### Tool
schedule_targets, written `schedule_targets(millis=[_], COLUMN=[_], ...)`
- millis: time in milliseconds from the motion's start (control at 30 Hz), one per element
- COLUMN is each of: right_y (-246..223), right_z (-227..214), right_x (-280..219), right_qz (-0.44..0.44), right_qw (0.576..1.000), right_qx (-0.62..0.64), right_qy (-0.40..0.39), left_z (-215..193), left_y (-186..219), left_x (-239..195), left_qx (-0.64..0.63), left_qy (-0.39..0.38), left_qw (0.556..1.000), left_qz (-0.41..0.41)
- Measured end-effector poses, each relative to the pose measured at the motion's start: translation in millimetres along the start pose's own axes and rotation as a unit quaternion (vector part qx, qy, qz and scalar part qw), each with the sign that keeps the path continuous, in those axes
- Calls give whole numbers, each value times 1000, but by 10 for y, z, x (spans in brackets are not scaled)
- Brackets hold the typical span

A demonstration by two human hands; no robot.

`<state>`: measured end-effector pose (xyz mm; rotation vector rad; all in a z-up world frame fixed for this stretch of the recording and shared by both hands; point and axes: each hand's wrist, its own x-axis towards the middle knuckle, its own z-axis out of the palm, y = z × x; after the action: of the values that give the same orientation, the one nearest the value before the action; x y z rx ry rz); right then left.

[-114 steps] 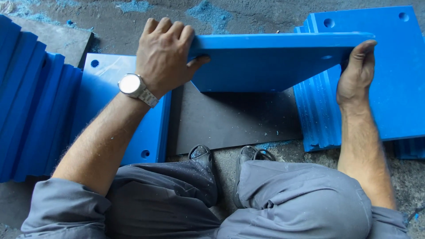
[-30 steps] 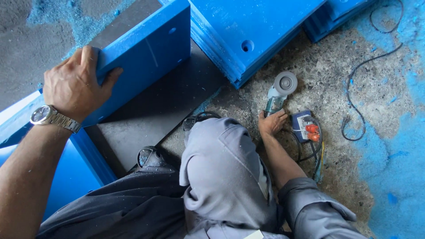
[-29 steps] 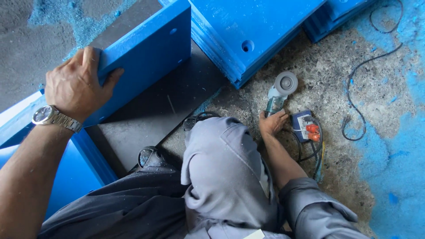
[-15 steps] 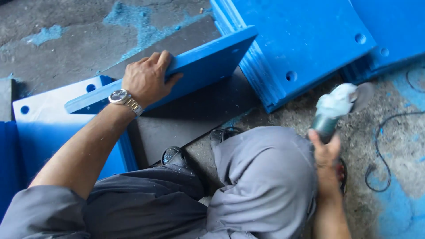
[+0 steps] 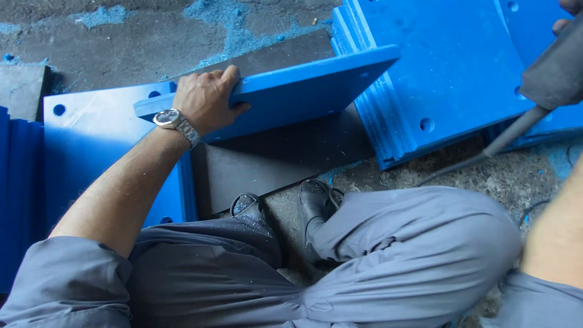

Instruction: Using an angle grinder to smooth and finish the edges of large blue plastic rectangular blocks.

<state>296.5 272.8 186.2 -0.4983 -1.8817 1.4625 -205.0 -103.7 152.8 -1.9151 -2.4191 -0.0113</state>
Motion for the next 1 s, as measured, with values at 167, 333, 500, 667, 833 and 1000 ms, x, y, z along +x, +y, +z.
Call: schedule_targets(millis=[167, 333, 500, 667, 833, 1000], right_y=[-462, -1146, -905, -829, -717, -695], right_z=[465, 1841, 2167, 2288, 2277, 2275], right_x=[122, -440, -797, -928, -985, -964], right_qz=[101, 137, 253, 268, 277, 310], right_qw=[991, 989, 917, 941, 930, 925], right_qx=[-7, 60, 303, 174, 195, 175], right_qy=[-89, 18, 64, 113, 140, 136], left_z=[-6, -92, -86, -177, -209, -169], left_y=[32, 82, 116, 209, 214, 206], left_x=[-56, -111, -142, -208, -231, -215], left_qx=[4, -15, -30, -47, -49, -57], left_qy=[-36, -45, -52, -73, -76, -74], left_qw=[999, 998, 998, 996, 995, 995], left_qz=[7, 31, 34, 29, 26, 32])
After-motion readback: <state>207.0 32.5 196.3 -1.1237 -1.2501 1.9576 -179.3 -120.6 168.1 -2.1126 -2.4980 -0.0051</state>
